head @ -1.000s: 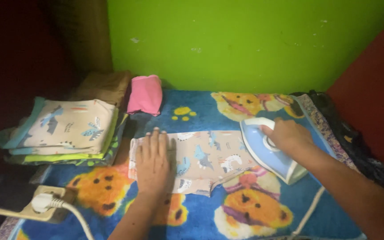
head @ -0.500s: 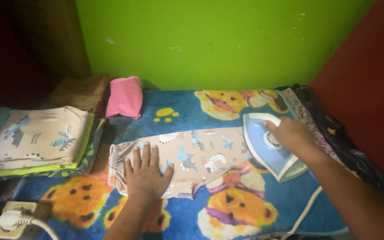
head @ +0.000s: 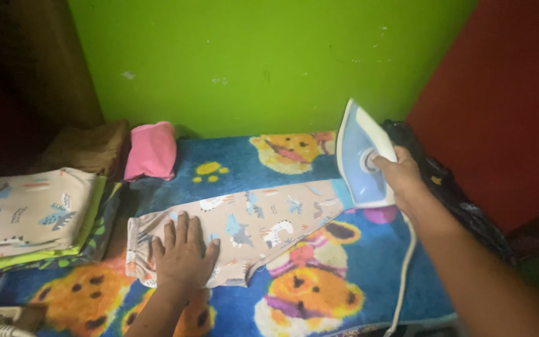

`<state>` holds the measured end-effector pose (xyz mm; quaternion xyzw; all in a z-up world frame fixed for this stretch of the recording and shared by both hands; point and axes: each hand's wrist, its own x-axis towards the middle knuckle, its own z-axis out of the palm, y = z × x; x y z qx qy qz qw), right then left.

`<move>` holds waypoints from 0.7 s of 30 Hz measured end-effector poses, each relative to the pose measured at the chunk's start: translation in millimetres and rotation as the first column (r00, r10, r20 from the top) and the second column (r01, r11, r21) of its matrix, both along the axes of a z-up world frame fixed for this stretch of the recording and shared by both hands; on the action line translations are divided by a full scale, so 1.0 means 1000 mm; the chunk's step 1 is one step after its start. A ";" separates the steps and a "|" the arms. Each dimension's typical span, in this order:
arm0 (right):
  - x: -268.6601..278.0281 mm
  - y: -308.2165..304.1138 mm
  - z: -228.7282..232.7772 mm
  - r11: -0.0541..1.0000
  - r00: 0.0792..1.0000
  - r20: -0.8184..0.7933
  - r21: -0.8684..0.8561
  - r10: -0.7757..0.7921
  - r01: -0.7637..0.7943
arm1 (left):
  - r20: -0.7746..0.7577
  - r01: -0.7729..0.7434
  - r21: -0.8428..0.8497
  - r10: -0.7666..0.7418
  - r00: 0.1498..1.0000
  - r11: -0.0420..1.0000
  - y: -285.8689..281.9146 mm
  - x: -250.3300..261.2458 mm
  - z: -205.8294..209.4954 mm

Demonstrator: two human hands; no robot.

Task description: Iron several items of children's clothing on a bed and fold them.

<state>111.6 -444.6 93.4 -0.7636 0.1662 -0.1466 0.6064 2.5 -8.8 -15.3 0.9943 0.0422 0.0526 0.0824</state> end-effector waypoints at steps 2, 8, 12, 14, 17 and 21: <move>0.004 -0.002 -0.010 0.998 0.994 0.105 0.065 -0.028 0.021 | 0.009 0.013 -0.016 -0.013 1.000 1.000 -0.004 0.004 -0.002; -0.030 0.027 -0.055 0.963 0.955 0.130 0.003 -0.266 0.268 | 0.113 0.064 -0.053 -0.058 0.992 0.997 -0.019 0.002 -0.001; -0.016 0.001 -0.137 0.764 0.895 0.373 -0.493 -0.245 0.415 | 0.114 0.069 -0.055 -0.063 0.991 0.996 -0.023 0.005 -0.004; -0.026 0.015 -0.117 0.804 0.931 0.226 -0.473 -0.285 0.361 | 0.091 0.062 -0.047 -0.057 0.994 0.997 -0.022 0.001 0.002; -0.031 0.018 -0.110 0.839 0.948 0.067 -0.450 -0.311 0.307 | 0.109 0.075 -0.060 -0.068 0.992 0.995 -0.021 0.000 0.002; -0.032 0.023 -0.142 0.806 0.891 0.251 -0.384 -0.379 0.451 | 0.172 0.096 -0.086 -0.080 0.982 0.992 -0.018 0.001 0.000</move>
